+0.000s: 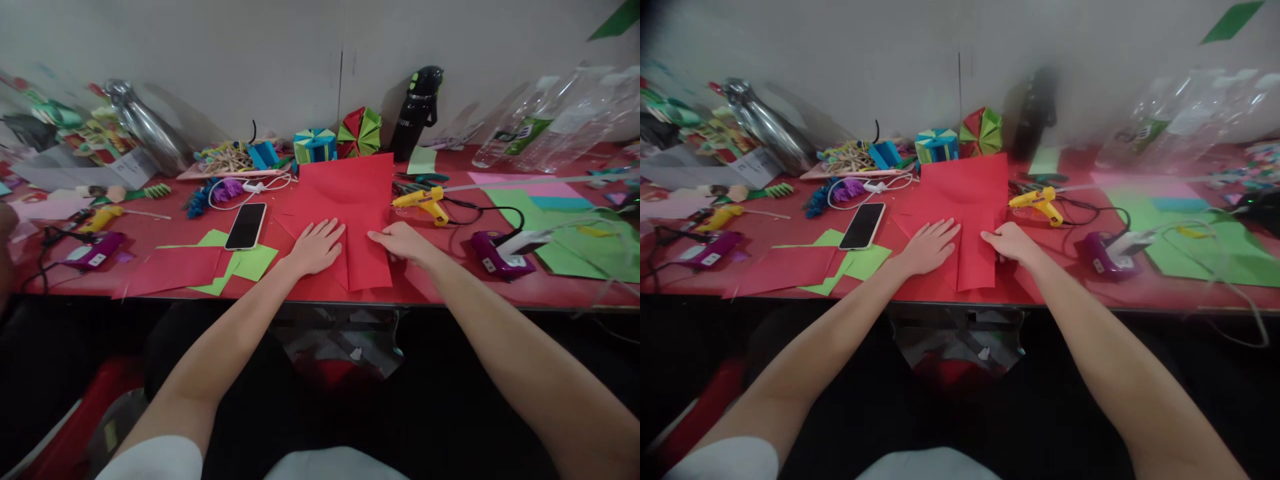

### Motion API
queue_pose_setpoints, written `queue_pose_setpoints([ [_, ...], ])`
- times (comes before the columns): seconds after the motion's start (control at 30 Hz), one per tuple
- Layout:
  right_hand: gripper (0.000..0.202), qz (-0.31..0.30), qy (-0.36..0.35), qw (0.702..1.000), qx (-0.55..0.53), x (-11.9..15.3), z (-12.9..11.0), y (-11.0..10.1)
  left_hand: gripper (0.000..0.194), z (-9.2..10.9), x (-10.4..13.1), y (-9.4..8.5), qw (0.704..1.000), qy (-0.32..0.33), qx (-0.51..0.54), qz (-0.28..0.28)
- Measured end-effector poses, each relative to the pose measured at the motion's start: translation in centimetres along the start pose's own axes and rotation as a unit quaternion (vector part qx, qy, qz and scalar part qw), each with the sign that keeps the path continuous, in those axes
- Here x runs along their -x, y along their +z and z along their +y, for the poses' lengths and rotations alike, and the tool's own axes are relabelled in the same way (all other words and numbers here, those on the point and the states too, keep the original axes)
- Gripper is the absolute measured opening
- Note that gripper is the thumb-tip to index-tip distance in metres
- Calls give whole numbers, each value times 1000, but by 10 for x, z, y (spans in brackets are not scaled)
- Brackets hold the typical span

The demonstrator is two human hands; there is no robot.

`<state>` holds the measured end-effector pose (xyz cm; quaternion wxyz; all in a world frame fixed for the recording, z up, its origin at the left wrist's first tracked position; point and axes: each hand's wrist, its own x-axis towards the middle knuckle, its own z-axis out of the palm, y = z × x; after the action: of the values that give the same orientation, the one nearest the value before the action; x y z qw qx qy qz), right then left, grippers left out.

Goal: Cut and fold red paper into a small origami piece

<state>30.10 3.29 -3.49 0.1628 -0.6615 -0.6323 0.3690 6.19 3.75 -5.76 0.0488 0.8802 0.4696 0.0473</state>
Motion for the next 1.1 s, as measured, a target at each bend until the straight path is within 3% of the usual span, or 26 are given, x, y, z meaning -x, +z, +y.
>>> queue_pose_setpoints([
  [0.3,57,-26,5,997,77,4,-2,-1,56,3,-2,-1,1000,-15,-11,6],
  [0.43,62,-22,4,998,59,11,-3,-1,57,1,-1,2,1000,-11,-7,8],
  [0.53,64,-34,11,999,-14,20,-5,-2,57,1,-1,2,1000,-5,0,10],
  [0.63,52,-50,3,996,-68,25,-5,-1,56,3,-1,-1,998,-12,1,55],
  [0.77,47,-24,-3,998,-56,22,-2,2,53,6,-1,-7,992,-22,-4,125],
  [0.97,49,-4,-5,1000,-28,12,-2,6,58,7,1,-1,1000,2,14,16],
  [1.1,49,-26,-2,1000,4,10,0,5,59,6,0,3,1000,-4,15,0],
])
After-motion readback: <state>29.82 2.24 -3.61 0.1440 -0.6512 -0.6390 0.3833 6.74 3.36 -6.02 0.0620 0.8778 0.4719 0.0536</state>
